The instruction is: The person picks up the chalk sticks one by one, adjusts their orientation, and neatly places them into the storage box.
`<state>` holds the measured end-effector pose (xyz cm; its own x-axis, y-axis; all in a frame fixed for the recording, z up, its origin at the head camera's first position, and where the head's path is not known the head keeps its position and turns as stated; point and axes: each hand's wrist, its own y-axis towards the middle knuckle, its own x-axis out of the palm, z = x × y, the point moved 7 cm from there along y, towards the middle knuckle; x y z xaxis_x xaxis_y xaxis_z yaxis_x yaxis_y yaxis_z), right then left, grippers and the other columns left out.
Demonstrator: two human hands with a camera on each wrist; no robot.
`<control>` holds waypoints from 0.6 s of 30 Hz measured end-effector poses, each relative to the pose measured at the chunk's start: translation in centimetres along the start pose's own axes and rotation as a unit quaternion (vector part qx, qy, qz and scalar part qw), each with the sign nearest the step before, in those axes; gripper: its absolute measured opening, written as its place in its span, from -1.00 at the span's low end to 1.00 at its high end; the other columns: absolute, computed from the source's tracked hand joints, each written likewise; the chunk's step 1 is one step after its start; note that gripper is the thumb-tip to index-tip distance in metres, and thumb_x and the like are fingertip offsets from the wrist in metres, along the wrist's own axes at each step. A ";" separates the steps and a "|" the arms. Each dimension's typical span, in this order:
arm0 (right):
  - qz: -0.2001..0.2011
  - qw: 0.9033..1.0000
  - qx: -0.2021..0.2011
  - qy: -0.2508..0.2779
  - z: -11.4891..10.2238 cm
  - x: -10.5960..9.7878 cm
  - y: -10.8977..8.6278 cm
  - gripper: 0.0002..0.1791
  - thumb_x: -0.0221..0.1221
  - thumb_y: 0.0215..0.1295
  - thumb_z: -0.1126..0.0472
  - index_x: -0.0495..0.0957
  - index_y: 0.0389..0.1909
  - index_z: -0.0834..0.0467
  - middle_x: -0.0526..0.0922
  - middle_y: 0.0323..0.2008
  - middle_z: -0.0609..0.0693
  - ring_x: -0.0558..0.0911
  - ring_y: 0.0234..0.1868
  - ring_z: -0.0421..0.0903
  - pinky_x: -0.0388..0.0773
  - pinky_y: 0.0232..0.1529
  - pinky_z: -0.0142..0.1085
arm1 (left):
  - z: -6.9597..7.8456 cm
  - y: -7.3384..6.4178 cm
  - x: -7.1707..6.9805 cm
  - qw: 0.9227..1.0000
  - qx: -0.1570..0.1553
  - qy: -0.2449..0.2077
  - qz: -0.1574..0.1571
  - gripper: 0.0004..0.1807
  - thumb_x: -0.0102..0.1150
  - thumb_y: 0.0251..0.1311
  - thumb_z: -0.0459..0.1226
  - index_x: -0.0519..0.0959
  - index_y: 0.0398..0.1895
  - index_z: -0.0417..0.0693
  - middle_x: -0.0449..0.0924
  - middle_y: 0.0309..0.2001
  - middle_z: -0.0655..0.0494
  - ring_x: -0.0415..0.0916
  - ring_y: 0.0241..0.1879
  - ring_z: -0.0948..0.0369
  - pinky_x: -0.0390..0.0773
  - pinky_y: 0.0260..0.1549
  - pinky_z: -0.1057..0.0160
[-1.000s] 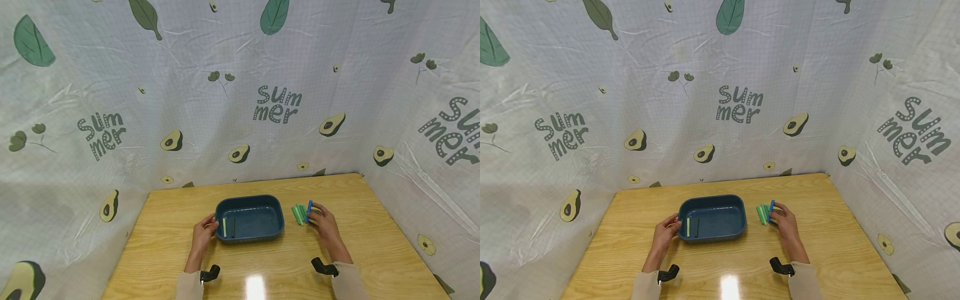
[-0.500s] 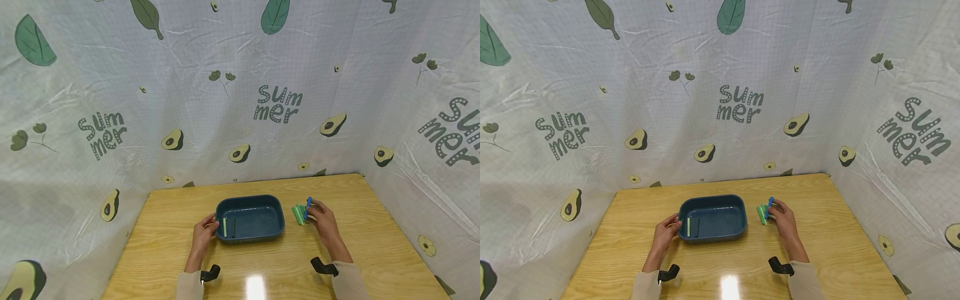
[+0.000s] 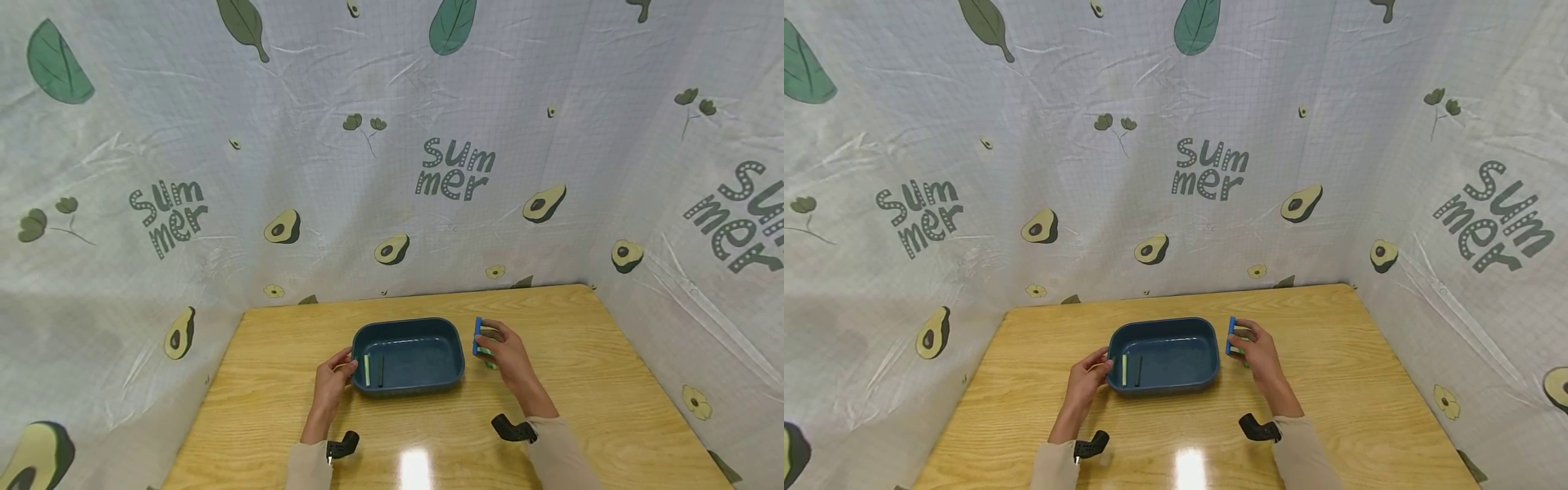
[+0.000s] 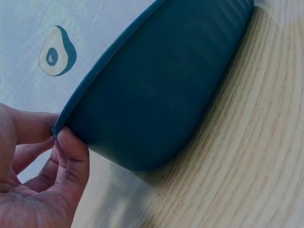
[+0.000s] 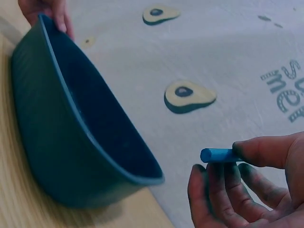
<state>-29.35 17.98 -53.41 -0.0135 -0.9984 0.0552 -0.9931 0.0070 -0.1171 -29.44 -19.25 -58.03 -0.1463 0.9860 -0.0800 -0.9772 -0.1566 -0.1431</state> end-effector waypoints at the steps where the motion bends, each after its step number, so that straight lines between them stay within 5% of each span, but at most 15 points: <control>1: 0.000 1.000 0.003 -0.001 -0.1 0.2 0.1 -0.44 0.10 0.41 0.30 0.23 0.40 0.21 0.48 0.02 0.08 0.60 -0.14 -0.21 0.61 0.04 -0.08 | 0.0 0.0 0.0 1.000 0.001 0.001 0.000 -0.54 0.18 0.28 -0.39 0.49 0.25 -0.27 0.48 -0.06 -0.10 0.50 -0.29 0.33 0.55 -0.42 0.36; 18: -0.039 0.999 0.002 -0.033 -1.0 5.0 1.4 -0.46 0.16 0.37 0.27 0.31 0.35 0.22 0.49 0.12 0.25 0.63 -0.11 -0.12 0.62 0.00 -0.07 | -0.1 0.2 0.1 1.000 -0.006 0.005 0.007 -0.56 0.18 0.27 -0.40 0.51 0.23 -0.22 0.48 -0.11 -0.03 0.50 -0.28 0.30 0.54 -0.40 0.36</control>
<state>-30.94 13.07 -52.36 0.0714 -0.9974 -0.0002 -0.9904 -0.0709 -0.1188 -29.65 -19.15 -58.13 -0.1578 0.9832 -0.0919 -0.9733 -0.1706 -0.1538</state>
